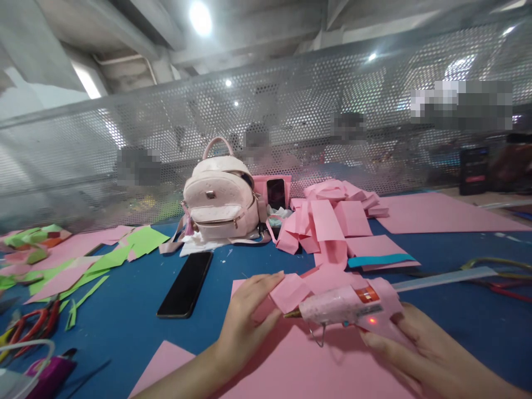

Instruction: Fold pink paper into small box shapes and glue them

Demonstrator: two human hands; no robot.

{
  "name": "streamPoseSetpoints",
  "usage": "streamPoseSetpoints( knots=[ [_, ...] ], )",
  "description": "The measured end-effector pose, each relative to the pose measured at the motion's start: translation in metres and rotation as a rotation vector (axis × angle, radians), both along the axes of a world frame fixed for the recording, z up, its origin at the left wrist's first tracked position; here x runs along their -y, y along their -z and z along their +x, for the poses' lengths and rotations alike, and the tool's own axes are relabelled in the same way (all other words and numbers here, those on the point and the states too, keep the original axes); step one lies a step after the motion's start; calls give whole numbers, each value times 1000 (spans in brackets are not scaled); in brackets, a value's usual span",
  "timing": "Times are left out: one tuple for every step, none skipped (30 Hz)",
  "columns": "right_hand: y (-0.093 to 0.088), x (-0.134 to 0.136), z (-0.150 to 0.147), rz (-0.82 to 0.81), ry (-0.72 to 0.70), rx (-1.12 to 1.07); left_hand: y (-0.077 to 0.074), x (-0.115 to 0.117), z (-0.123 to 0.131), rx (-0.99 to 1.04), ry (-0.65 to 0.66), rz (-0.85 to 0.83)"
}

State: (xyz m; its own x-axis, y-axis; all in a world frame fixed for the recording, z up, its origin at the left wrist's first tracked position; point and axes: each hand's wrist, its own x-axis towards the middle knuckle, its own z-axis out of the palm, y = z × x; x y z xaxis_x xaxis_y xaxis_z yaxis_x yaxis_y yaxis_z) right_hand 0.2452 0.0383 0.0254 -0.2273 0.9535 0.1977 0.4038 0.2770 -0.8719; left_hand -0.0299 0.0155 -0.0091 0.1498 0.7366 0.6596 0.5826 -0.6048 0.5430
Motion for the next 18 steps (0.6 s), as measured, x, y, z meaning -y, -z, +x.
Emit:
streamPoseSetpoints(
  knots=[
    [-1,-1,0,23,-8,7,0,0,0,2,3,-6],
    [-2,-1,0,36,-16,13,1,0,0,3,6,-9],
    [-2,-2,1,40,-21,16,1,0,0,3,8,-11],
    [-2,-2,1,38,-22,16,1,0,0,2,10,-12],
    [-2,-2,1,33,-19,15,1,0,0,2,10,-11],
    [-2,-2,1,28,-10,14,0,-1,0,3,8,-9],
    [-2,-2,0,25,1,14,0,-1,0,3,8,-6],
    [-1,-2,0,25,12,15,0,-1,0,5,8,-2],
    [-1,-2,0,27,21,16,-1,-1,0,6,10,0],
    [0,-3,1,32,27,19,-1,0,1,7,11,2],
    [1,-4,1,37,29,25,-1,0,1,7,11,3],
    [3,-5,2,43,25,33,-1,0,1,9,11,4],
    [5,-6,3,51,19,42,-1,0,1,11,13,4],
    [7,-6,4,57,17,51,-1,0,1,14,15,1],
    [10,-7,5,62,19,57,-1,0,1,16,17,-3],
    [12,-7,6,64,25,62,-1,1,1,18,21,-4],
    [14,-7,7,69,33,64,-1,1,1,18,24,-6],
    [16,-7,8,85,41,67,-2,1,1,18,26,-5]
  ],
)
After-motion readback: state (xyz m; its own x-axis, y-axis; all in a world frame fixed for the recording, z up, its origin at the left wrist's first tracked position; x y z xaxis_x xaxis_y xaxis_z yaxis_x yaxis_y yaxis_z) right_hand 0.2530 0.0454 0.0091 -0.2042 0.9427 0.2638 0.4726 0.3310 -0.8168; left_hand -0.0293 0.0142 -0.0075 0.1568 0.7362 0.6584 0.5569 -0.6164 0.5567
